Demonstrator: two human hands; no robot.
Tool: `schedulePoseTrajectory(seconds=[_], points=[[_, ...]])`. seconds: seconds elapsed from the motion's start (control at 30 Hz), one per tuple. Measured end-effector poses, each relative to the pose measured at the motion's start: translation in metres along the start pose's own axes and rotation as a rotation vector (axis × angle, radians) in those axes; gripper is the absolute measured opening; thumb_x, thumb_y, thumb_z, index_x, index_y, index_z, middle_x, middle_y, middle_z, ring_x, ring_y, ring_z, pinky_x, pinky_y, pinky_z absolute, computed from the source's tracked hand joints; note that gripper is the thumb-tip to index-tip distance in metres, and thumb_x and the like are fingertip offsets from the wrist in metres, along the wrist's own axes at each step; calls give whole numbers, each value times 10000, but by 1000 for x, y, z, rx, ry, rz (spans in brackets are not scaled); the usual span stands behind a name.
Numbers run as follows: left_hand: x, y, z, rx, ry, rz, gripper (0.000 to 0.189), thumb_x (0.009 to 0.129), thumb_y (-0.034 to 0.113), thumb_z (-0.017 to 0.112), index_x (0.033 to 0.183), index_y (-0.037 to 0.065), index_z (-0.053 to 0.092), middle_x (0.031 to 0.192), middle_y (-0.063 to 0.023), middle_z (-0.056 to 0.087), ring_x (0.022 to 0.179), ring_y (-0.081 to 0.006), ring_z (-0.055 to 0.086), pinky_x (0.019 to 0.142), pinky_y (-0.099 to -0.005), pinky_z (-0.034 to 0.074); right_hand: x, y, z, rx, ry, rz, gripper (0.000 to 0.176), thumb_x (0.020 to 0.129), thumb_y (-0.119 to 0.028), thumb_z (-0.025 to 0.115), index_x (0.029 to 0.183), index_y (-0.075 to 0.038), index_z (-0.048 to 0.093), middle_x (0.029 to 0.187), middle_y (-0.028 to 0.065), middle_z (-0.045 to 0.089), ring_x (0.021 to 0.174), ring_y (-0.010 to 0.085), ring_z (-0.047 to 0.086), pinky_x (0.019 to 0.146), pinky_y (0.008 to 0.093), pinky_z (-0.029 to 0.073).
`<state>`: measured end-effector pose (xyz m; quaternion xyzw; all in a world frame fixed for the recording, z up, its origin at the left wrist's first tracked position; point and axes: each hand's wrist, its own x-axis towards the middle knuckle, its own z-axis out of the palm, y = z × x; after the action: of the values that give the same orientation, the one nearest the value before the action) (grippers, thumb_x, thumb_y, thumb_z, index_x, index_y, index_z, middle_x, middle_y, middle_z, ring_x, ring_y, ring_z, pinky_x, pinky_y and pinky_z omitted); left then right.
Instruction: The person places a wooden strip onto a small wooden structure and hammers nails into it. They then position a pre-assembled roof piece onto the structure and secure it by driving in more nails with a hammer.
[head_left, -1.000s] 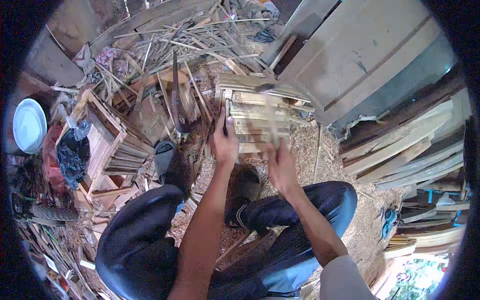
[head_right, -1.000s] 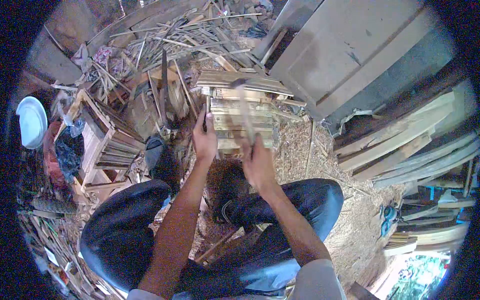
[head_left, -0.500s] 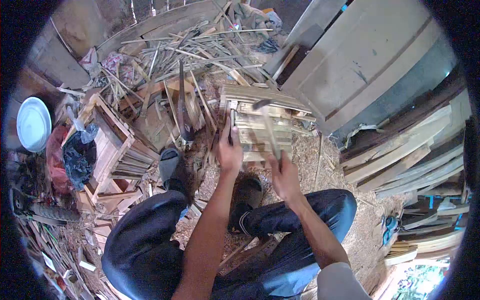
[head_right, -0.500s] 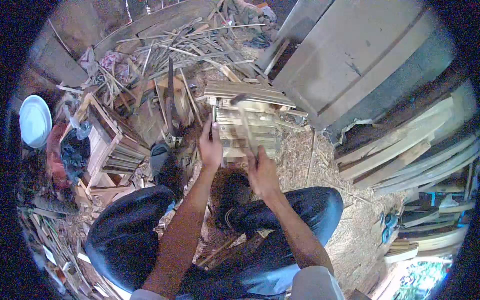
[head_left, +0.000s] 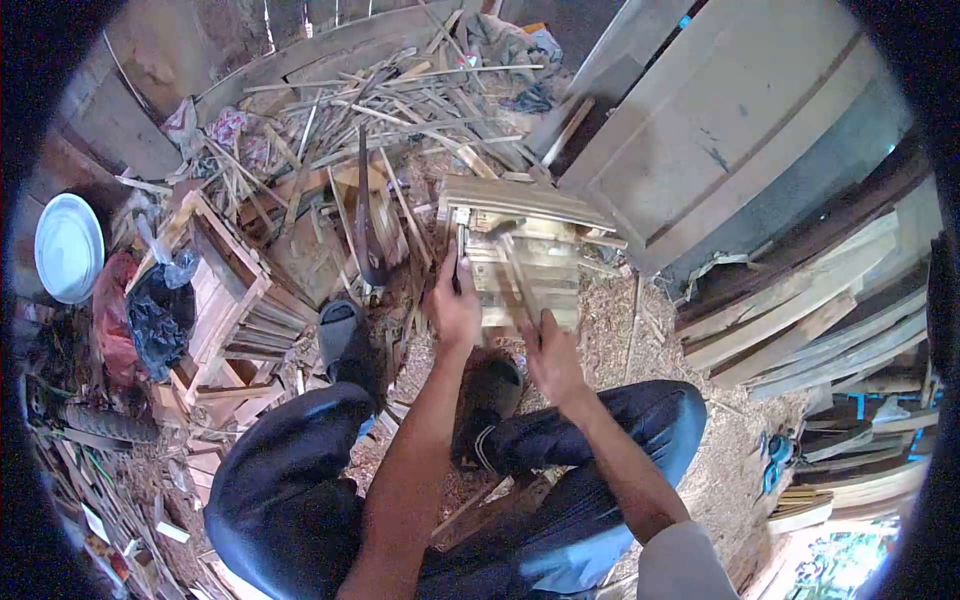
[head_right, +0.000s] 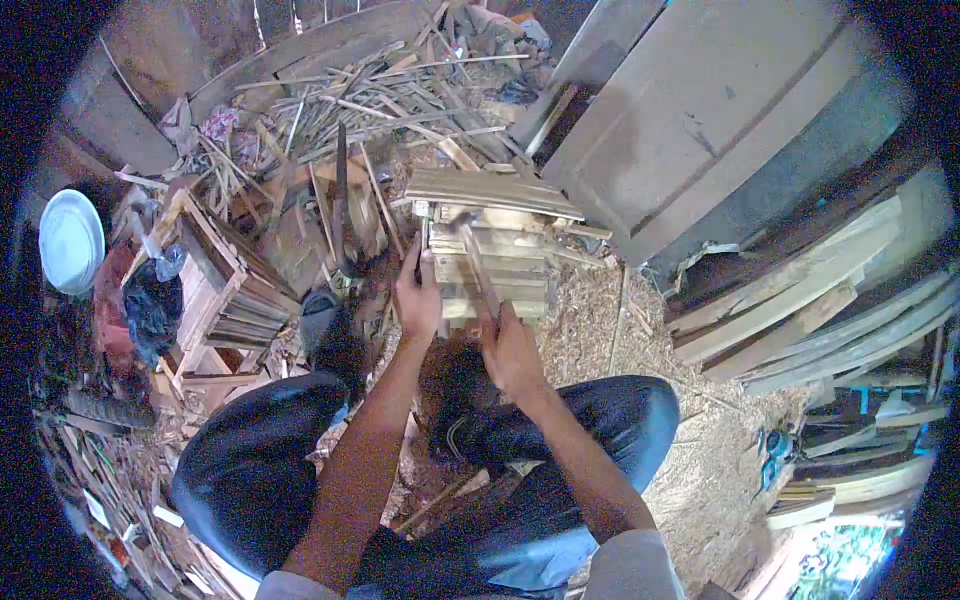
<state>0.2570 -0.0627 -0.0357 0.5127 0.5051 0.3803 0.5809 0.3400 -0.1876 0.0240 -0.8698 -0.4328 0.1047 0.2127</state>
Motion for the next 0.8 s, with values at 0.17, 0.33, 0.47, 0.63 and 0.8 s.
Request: schedulePoseTrajectory(seconds=[0.17, 0.33, 0.47, 0.63, 0.8], points=[[5, -23, 3, 216, 133, 221, 447, 986, 342, 503, 1348, 80, 515, 1214, -219, 614, 1080, -255, 625, 926, -360, 453, 2, -28, -37, 262, -142, 148, 375, 1001, -336, 443, 1015, 27, 535, 703, 231, 591, 642, 354, 598, 604, 450, 448], [6, -16, 5, 64, 37, 148, 445, 1001, 315, 474, 1373, 70, 483, 1257, -228, 587, 1153, -262, 585, 982, -353, 420, -7, -10, 8, 32, -149, 84, 334, 991, -299, 454, 1005, 30, 508, 752, 286, 618, 730, 480, 610, 662, 537, 468], [7, -27, 1, 70, 35, 147, 433, 1006, 253, 466, 1349, -12, 485, 1324, -203, 551, 1245, -272, 506, 1056, -333, 354, -5, -11, -15, 313, -66, 140, 374, 990, -341, 457, 936, 25, 511, 668, 229, 557, 620, 334, 582, 593, 440, 441], [9, -30, 5, 76, 59, 207, 426, 1000, 293, 473, 1363, 69, 496, 1292, -207, 573, 1196, -283, 560, 1003, -344, 402, 1, -20, -18, 377, -69, 255, 403, 988, -342, 467, 1076, 49, 507, 763, 293, 619, 751, 479, 615, 660, 532, 456], [9, -32, 6, 75, 96, 230, 448, 995, 317, 485, 1342, 36, 508, 1271, -214, 585, 1183, -293, 567, 999, -353, 408, 2, -3, -1, 210, -165, 114, 398, 992, -327, 460, 1080, 59, 499, 689, 300, 593, 699, 492, 611, 610, 510, 468]])
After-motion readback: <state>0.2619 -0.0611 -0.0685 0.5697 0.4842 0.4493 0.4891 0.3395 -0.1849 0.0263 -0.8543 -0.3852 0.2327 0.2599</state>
